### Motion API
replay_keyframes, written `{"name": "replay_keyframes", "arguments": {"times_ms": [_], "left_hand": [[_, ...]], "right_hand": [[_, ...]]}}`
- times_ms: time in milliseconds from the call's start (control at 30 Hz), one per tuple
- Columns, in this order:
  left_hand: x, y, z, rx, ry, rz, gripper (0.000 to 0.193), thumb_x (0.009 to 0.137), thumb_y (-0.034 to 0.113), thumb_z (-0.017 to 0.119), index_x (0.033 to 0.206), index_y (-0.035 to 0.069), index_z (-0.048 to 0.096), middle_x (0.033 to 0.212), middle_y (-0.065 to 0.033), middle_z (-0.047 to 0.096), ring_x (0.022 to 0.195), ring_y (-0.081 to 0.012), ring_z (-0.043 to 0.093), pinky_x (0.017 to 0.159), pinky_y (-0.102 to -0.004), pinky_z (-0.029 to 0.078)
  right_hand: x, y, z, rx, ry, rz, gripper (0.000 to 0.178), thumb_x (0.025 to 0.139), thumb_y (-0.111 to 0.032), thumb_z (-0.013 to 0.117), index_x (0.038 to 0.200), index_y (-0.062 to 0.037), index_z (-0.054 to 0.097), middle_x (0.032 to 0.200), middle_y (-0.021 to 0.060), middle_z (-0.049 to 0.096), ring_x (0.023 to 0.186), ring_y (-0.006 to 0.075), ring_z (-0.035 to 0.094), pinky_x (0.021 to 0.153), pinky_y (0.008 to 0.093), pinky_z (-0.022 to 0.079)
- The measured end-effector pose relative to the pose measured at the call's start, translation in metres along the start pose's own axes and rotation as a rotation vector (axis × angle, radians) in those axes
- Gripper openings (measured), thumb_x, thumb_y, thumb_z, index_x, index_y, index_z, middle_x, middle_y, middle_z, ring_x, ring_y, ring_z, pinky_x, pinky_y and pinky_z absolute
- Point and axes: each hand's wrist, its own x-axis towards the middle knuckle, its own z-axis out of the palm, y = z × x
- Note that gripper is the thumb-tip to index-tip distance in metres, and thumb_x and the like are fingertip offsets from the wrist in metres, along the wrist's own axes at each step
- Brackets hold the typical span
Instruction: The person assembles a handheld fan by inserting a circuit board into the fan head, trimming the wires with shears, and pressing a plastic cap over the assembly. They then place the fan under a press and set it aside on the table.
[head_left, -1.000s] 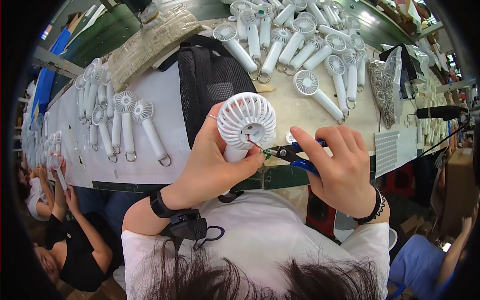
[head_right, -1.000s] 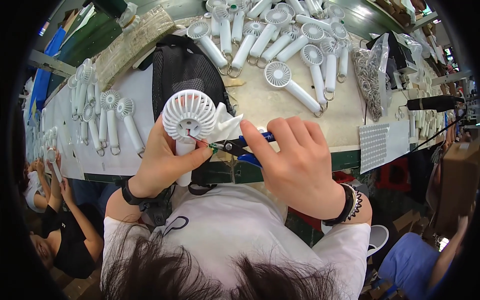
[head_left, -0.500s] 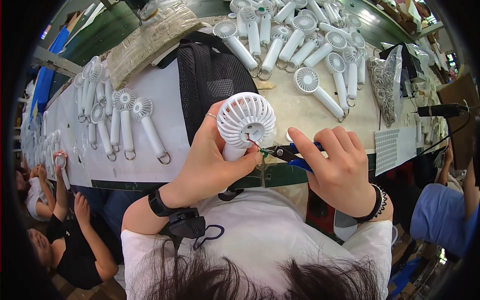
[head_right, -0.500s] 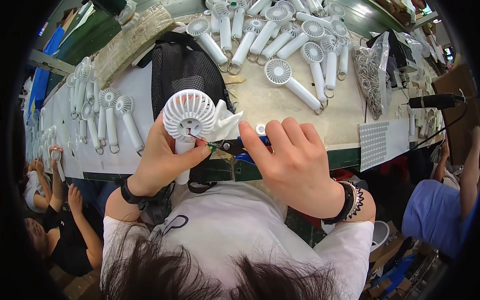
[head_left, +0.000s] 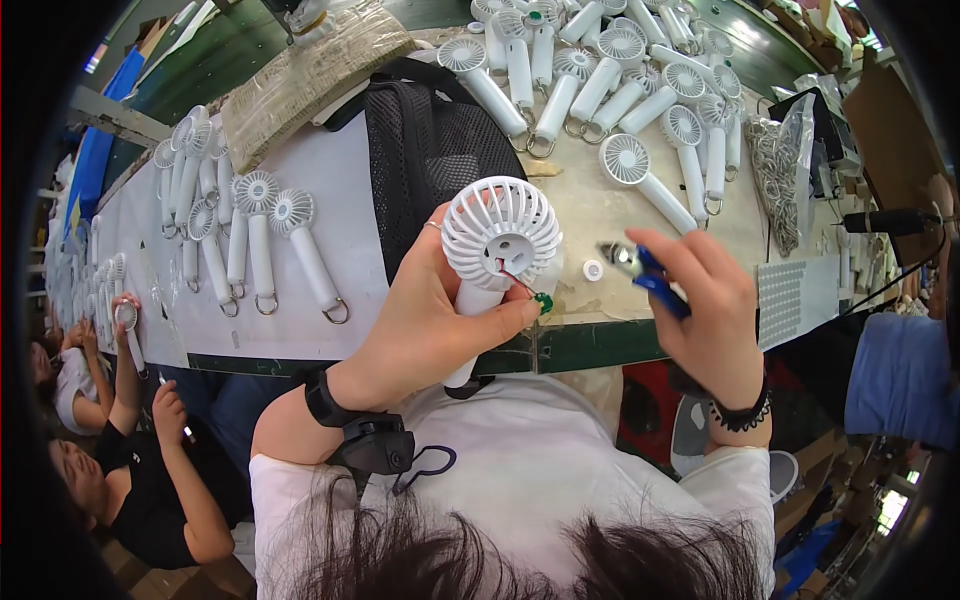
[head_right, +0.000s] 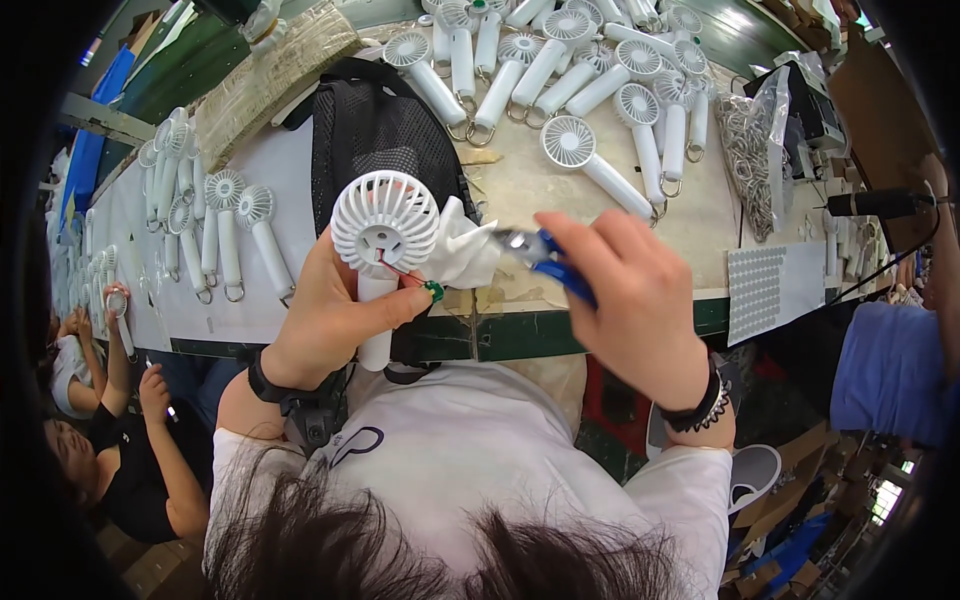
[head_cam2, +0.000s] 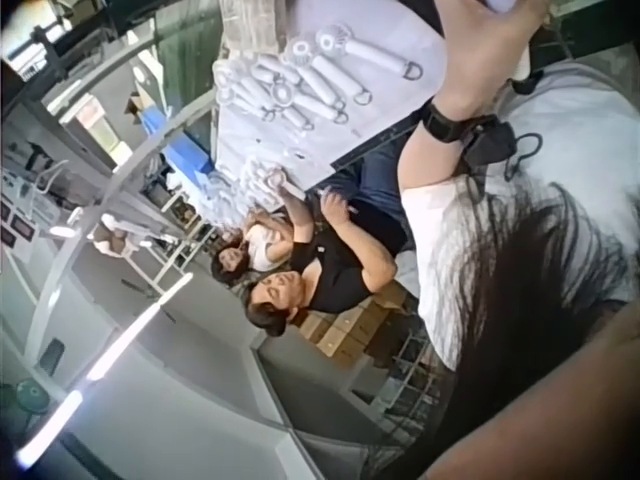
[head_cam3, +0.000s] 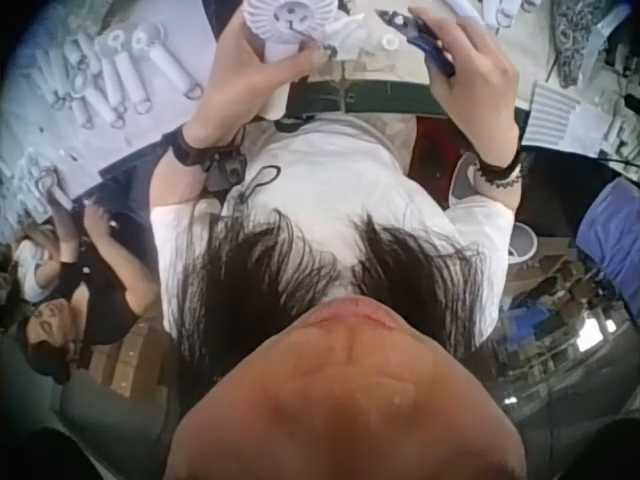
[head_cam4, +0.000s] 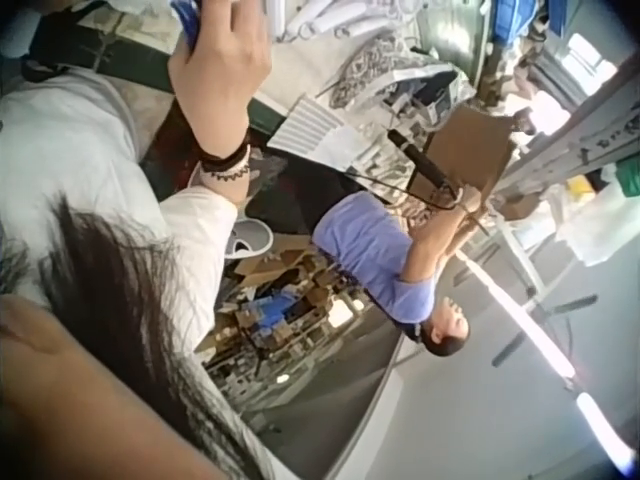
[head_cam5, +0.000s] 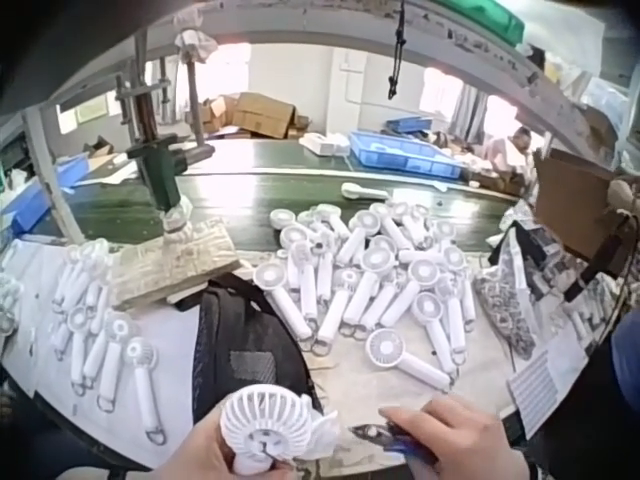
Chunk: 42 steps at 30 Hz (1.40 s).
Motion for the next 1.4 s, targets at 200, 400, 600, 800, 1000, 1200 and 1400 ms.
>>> {"name": "replay_keyframes", "arguments": {"times_ms": [200, 400, 600, 800, 1000, 1200, 1400], "left_hand": [[0.002, 0.000, 0.001, -0.033, -0.024, -0.010, 0.054, 0.073, -0.004, 0.066, 0.119, 0.003, 0.038, 0.100, -0.0033, 0.053, 0.081, -0.0071, 0.054, 0.071, -0.0219, 0.047], [-0.001, -0.003, -0.004, -0.048, -0.045, -0.064, 0.048, 0.074, -0.003, 0.066, 0.115, 0.003, 0.042, 0.093, -0.0030, 0.054, 0.081, -0.0076, 0.054, 0.069, -0.0224, 0.047], [0.001, -0.005, -0.001, -0.085, -0.031, -0.068, 0.045, 0.075, -0.003, 0.065, 0.114, 0.002, 0.042, 0.092, -0.0025, 0.054, 0.081, -0.0077, 0.054, 0.070, -0.0225, 0.046], [0.000, -0.004, 0.005, -0.002, -0.016, 0.021, 0.046, 0.076, -0.003, 0.064, 0.115, 0.002, 0.041, 0.094, -0.0030, 0.054, 0.083, -0.0082, 0.054, 0.074, -0.0233, 0.046], [-0.003, -0.006, 0.006, 0.033, -0.025, 0.079, 0.048, 0.076, -0.004, 0.063, 0.117, 0.002, 0.039, 0.097, -0.0042, 0.055, 0.086, -0.0092, 0.054, 0.076, -0.0239, 0.046], [-0.002, -0.005, 0.005, 0.020, -0.041, 0.027, 0.052, 0.075, -0.004, 0.063, 0.120, 0.003, 0.037, 0.101, -0.0046, 0.053, 0.088, -0.0093, 0.054, 0.077, -0.0244, 0.046], [-0.002, -0.006, 0.006, -0.002, -0.094, 0.044, 0.056, 0.076, -0.003, 0.063, 0.123, 0.004, 0.034, 0.103, -0.0035, 0.052, 0.089, -0.0081, 0.052, 0.075, -0.0230, 0.046]], "right_hand": [[-0.002, 0.045, 0.034, 0.020, -0.006, 0.131, 0.039, 0.073, -0.004, 0.062, 0.112, -0.0050, 0.055, 0.080, 0.0115, 0.052, 0.073, 0.0260, 0.054, 0.064, 0.0330, 0.043], [0.001, 0.062, 0.064, 0.040, 0.071, 0.053, 0.039, 0.076, -0.009, 0.063, 0.113, -0.0027, 0.054, 0.089, 0.0140, 0.054, 0.079, 0.0284, 0.054, 0.072, 0.0321, 0.044], [-0.001, 0.030, 0.046, 0.491, 0.175, 0.049, 0.036, 0.075, -0.010, 0.063, 0.108, 0.0007, 0.056, 0.093, 0.0129, 0.058, 0.082, 0.0227, 0.056, 0.074, 0.0295, 0.044], [-0.004, -0.016, 0.036, 0.915, 0.082, -0.007, 0.028, 0.072, -0.001, 0.063, 0.100, 0.0023, 0.060, 0.082, 0.0083, 0.060, 0.075, 0.0140, 0.057, 0.069, 0.0249, 0.044], [-0.001, -0.026, 0.050, 0.957, 0.135, 0.010, 0.016, 0.074, 0.002, 0.061, 0.089, 0.0032, 0.060, 0.079, 0.0063, 0.060, 0.071, 0.0110, 0.057, 0.066, 0.0227, 0.045], [0.002, -0.028, 0.053, 1.293, 0.043, 0.183, 0.007, 0.077, 0.001, 0.060, 0.083, 0.0022, 0.056, 0.079, 0.0063, 0.060, 0.073, 0.0101, 0.057, 0.068, 0.0222, 0.047], [0.007, -0.024, 0.049, 1.631, -0.046, 0.327, 0.007, 0.077, 0.003, 0.058, 0.081, 0.0013, 0.053, 0.080, 0.0069, 0.059, 0.074, 0.0107, 0.058, 0.069, 0.0225, 0.048]]}}
